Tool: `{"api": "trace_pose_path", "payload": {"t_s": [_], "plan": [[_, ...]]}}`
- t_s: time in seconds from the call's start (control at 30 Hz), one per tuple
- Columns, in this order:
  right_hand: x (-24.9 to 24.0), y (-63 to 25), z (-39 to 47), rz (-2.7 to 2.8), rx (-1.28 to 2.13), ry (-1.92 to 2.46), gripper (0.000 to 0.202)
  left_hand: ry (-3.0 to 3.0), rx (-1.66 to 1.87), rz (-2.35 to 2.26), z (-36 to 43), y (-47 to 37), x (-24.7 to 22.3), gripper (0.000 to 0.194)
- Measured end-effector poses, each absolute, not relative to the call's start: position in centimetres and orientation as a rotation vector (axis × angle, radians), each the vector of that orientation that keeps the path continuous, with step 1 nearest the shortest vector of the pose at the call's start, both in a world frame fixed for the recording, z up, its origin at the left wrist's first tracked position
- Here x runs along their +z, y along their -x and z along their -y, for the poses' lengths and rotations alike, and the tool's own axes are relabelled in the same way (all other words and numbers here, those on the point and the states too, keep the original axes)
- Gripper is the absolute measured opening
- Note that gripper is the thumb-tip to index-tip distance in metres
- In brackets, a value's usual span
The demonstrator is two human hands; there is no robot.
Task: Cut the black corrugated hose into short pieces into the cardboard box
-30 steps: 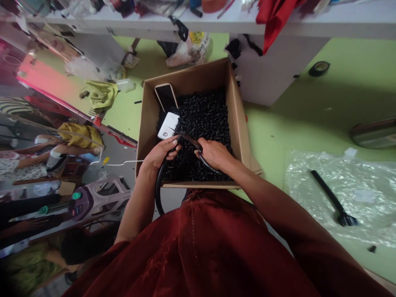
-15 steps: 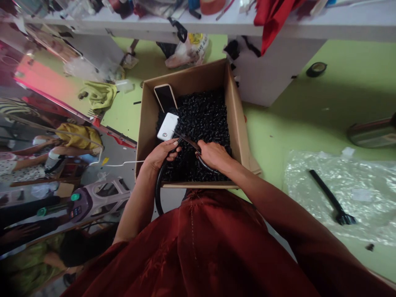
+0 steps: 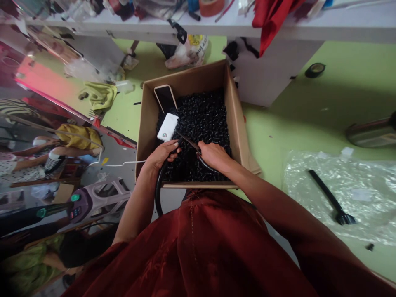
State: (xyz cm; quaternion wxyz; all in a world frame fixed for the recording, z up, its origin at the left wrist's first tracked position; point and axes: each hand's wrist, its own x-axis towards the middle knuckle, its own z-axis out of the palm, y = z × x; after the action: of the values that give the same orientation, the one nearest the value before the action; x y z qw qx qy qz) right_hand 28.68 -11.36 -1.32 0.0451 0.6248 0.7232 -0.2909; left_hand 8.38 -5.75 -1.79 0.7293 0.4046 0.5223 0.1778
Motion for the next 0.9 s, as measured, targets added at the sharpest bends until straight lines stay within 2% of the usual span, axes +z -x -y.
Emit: {"api": "trace_pose_path", "payload": {"t_s": [0.13,0.3,0.53,0.77,0.9], "plan": [[-1.3,-28.5,11.3,-2.204,-0.860,-1.933,0.033,-0.888,0.408,-1.165,5.8,-8.5,-1.6,0.018],[-1.1,-28.6,11.3,-2.203,-0.804,-2.072,0.035,-0.842,0.466,-1.142,5.8,-8.7,-0.9,0.027],[-1.6,-28.9,11.3,-2.308,-0.932,-2.222,0.040,-0.802,0.595,-1.029,5.7,-8.5,-0.7,0.017],[-2.2,-29.1,11.1,-2.323,-1.052,-2.305,0.048,-0.773,0.642,-0.974,6.0,-8.4,-0.3,0.040],[-1.9,-29.1,11.2,-2.312,-1.124,-2.353,0.052,-0.744,0.648,-0.948,6.0,-8.4,-0.2,0.045]]}}
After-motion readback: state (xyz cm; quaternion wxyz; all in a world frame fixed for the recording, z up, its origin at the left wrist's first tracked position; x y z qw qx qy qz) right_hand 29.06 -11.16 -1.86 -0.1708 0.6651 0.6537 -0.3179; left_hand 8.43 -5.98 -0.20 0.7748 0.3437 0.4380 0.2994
